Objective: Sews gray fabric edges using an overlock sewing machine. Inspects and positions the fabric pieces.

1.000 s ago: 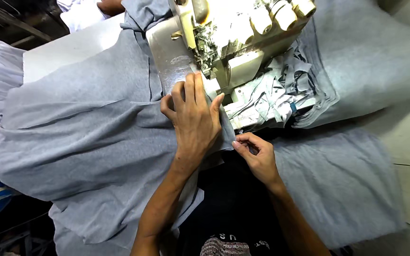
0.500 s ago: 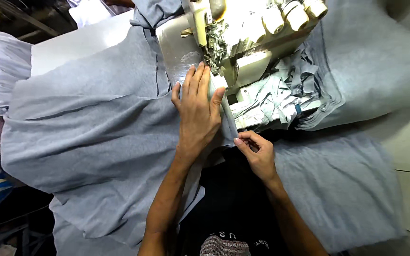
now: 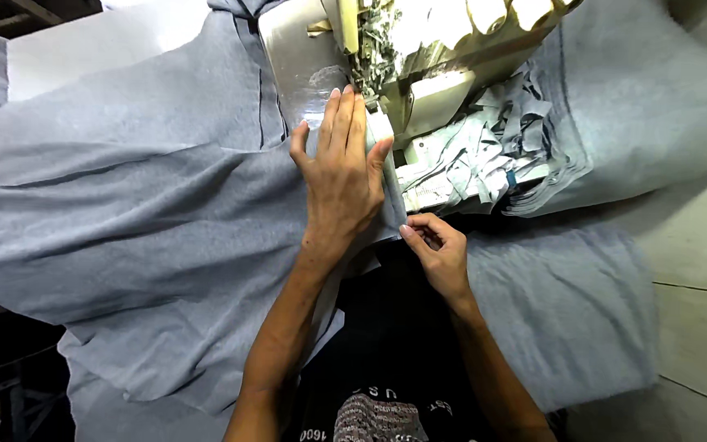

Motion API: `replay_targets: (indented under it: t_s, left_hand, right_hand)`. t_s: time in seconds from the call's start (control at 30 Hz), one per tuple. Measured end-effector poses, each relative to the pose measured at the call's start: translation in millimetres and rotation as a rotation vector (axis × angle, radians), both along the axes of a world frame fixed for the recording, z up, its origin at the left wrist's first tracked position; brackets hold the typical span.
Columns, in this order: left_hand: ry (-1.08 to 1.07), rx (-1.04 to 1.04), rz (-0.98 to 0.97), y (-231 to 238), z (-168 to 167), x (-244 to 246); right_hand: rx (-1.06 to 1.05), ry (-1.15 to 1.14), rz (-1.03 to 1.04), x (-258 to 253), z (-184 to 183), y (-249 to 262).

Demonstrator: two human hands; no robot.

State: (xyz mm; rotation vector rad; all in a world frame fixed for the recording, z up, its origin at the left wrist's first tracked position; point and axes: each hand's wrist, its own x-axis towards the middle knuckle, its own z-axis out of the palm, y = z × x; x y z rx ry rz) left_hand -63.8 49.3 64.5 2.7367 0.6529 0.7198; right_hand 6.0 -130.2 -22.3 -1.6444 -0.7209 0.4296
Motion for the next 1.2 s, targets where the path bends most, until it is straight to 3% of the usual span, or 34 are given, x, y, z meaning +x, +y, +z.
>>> replay_targets:
  t_s: [0.17, 0.3, 0.4, 0.6, 0.83, 1.03, 1.2]
  left_hand:
    - [-0.011, -0.018, 0.002, 8, -2, -3]
    - [-0.14, 0.026, -0.003, -2, -5, -28]
    - [-0.236, -0.018, -0.019, -14, -15, -40]
    - [-0.281, -0.394, 0.008, -30, -23, -39]
    - [-0.226, -0.427, 0.082, -33, -16, -25]
    - [-0.192, -0.454, 0.094, -39, -13, -18]
    - [-0.136, -0.362, 0.115, -36, -12, -18]
  right_hand:
    - [-0.103, -0.042, 0.008, 3, -2, -3]
    - [-0.377, -0.401, -0.102, 11, 18, -6]
    - [-0.318, -0.561, -0.215, 23, 42, 1]
    - [-0.085, -0.204, 0.177, 56, 48, 48]
    - [0.0, -0.013, 0.101, 28, 48, 29]
    - [0.041, 0.014, 0.074, 22, 46, 25]
    - [0.013, 0.016, 0.062, 19, 48, 22]
